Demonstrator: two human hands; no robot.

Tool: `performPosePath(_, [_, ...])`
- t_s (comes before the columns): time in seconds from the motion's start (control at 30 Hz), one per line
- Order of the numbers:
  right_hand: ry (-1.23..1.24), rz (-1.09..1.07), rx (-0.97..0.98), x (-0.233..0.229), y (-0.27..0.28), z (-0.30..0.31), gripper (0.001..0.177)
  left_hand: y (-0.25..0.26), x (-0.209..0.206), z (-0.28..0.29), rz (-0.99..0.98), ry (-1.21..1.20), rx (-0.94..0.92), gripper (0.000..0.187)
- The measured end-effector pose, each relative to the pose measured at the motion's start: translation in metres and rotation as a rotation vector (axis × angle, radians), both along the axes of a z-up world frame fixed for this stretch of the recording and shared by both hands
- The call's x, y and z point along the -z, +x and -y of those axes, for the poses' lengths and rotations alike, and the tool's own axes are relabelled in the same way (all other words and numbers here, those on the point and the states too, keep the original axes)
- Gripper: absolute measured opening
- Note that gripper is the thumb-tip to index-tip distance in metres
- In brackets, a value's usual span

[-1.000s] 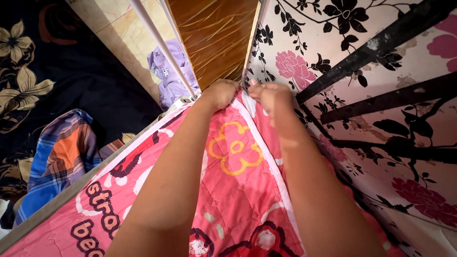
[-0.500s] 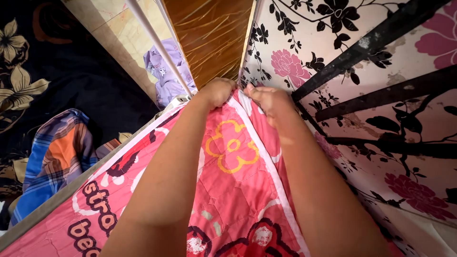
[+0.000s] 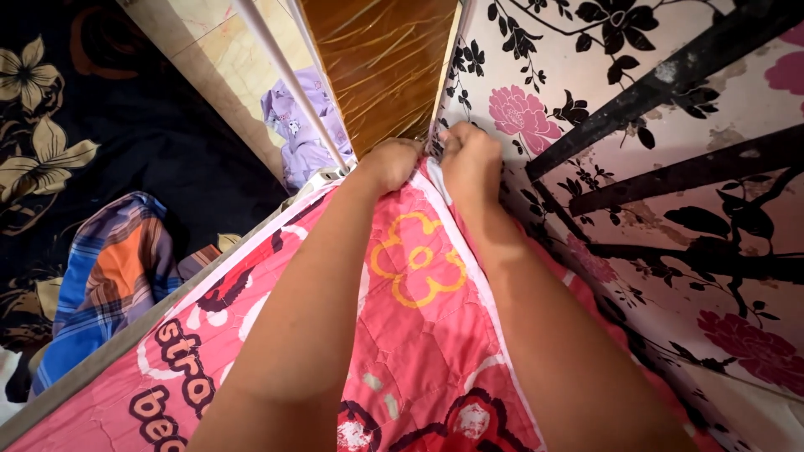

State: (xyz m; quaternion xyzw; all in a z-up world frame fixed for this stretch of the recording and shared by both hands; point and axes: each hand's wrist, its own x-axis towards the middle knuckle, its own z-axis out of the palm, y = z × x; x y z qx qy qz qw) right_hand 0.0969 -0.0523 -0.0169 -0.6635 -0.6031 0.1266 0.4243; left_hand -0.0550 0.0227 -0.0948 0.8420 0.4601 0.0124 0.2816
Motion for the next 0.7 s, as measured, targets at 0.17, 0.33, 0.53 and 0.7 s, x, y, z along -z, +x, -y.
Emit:
performPosePath(0.17, [-0.178,-0.151,0.089,0.016,0.004,-0.017,0.010,0.002,-0.012,0.002,-0.010,-0.041,-0.021,0.032])
performPosePath(0.33, [-0.504,-0.579,0.170,0.030,0.011,-0.043,0.011,0.005,-0.036,0.010,0.021,-0.144,-0.100,0.033])
performPosePath(0.53, [-0.871,-0.862,0.169,0.026,0.016,-0.040,0.012,0.003,-0.034,0.009,0.002,-0.220,-0.123,0.034])
performPosePath(0.7, [-0.847,-1.013,0.231,0.026,0.017,-0.034,0.020,0.004,-0.021,0.003,-0.008,-0.150,-0.086,0.035])
